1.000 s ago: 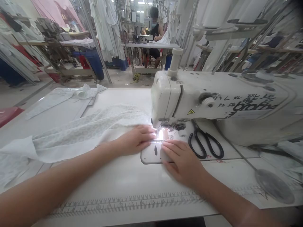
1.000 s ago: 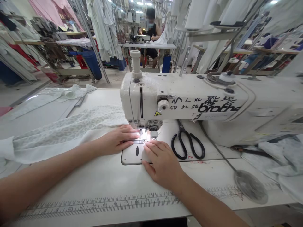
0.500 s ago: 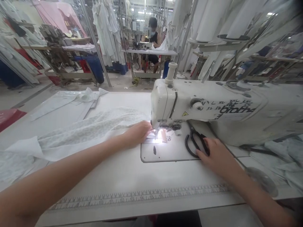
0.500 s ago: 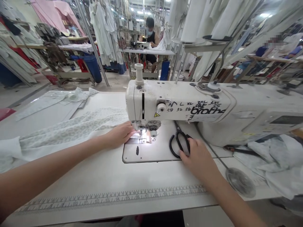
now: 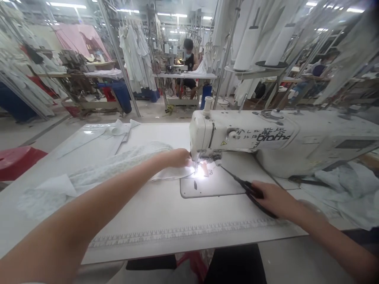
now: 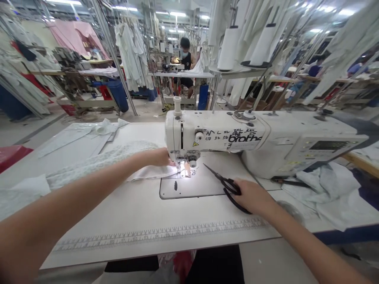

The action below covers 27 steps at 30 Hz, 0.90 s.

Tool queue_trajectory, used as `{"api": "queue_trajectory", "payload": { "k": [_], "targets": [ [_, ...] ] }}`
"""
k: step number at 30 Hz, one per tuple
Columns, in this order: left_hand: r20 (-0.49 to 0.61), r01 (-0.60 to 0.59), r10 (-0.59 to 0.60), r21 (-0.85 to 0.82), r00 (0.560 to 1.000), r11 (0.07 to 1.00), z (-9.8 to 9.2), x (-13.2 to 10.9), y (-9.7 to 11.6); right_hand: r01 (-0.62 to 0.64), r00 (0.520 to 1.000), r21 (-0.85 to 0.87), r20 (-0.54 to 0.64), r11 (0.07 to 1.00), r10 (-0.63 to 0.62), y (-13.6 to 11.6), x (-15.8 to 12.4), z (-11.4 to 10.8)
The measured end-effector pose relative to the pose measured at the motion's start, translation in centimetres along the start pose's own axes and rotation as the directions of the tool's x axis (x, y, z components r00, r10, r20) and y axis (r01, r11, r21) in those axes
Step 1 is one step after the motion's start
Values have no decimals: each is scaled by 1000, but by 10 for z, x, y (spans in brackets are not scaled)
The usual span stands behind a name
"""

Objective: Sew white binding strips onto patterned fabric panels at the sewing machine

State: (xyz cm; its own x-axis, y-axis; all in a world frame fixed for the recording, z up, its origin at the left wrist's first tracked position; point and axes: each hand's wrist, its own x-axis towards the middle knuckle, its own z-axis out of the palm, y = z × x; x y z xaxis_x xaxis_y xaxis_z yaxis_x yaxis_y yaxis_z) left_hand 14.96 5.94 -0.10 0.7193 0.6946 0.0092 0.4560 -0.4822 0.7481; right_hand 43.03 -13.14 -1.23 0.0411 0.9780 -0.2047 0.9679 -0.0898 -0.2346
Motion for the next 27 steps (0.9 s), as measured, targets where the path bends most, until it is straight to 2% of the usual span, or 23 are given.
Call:
{"api": "queue_trajectory", "payload": {
  "k": [2,5,7,9,12,15,19,21,24,27],
  "targets": [
    [7,99,-100,27,995,995,-4,-28,11,91,996,91,14,992,-92,-16,-20,2],
    [-27,222,-222,20,975,975,-6,-85,31,182,983,267,-18,946,-184,-49,-51,11],
    [-31,312,-320,-146,947,939,-2,-125,45,214,977,338,-54,917,-208,-74,-66,17],
    [-6,377,-412,-393,911,839,6,-159,58,255,966,381,-64,888,-250,-97,-74,22],
    [-4,385,-488,-611,873,692,20,-191,71,337,938,427,-75,839,-339,-125,-81,26],
    [-23,356,-489,-656,872,666,30,-206,79,385,922,420,-125,822,-367,-143,-87,27],
    [-18,314,-419,-635,908,706,36,-213,92,378,926,374,-171,847,-337,-151,-100,32],
    [3,309,-393,-625,919,717,39,-214,97,361,930,351,-200,864,-307,-148,-107,38],
    [81,356,-394,-618,916,701,45,-212,98,299,954,418,-168,858,-250,-137,-114,48],
    [183,397,-384,-688,905,607,51,-204,96,221,970,502,-199,836,-137,-123,-117,52]
  ]
}}
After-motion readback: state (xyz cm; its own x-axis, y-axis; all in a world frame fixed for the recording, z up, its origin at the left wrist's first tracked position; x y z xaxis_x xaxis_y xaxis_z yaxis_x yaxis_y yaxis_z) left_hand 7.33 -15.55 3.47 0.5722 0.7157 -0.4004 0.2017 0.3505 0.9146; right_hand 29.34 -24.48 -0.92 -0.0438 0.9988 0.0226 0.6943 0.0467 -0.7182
